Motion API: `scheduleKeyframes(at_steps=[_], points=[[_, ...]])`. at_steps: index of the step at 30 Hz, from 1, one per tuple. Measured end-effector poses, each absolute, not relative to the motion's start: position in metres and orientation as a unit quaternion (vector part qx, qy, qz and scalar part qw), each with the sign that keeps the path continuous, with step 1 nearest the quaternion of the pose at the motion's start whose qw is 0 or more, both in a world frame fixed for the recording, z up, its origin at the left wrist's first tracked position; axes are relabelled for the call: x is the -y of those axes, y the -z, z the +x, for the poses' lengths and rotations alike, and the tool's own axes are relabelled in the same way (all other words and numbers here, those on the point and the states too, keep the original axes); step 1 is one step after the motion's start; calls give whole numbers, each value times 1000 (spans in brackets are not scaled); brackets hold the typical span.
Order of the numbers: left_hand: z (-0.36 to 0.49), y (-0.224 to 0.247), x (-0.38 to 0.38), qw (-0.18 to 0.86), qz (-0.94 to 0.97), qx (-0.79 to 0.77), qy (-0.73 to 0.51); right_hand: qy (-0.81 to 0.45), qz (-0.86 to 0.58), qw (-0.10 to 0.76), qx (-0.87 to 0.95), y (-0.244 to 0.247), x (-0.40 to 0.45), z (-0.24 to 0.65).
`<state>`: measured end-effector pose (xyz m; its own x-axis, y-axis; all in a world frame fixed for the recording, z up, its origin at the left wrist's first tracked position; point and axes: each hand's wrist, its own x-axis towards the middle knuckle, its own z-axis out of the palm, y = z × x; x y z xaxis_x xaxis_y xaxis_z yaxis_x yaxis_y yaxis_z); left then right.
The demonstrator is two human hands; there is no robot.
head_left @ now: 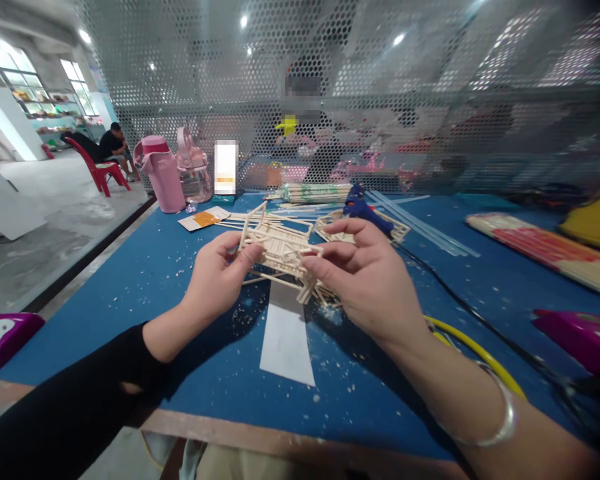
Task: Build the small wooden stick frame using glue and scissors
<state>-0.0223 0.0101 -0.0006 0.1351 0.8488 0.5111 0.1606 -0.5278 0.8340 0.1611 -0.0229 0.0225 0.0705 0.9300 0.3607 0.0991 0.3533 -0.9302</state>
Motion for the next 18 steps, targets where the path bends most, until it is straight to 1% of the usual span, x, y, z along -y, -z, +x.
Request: scheduleKeyframes(at_steps=[3, 6, 11, 14, 18], points=[[-23, 0, -12, 342, 651, -379, -562, -283, -427, 601, 613, -22, 22, 162], [-22, 3, -15, 381, 611, -384, -578, -208, -450, 621, 607, -20, 19, 166], [-20, 5, -19, 468, 514, -371, -615, -208, -507, 567, 615, -15, 15, 173], [-20, 6, -21, 454, 512, -376, -625, -209, -505, 543, 637, -12, 14, 173], [-21, 8, -23, 389, 541, -394, -633, -250, -461, 557, 644, -8, 10, 166]])
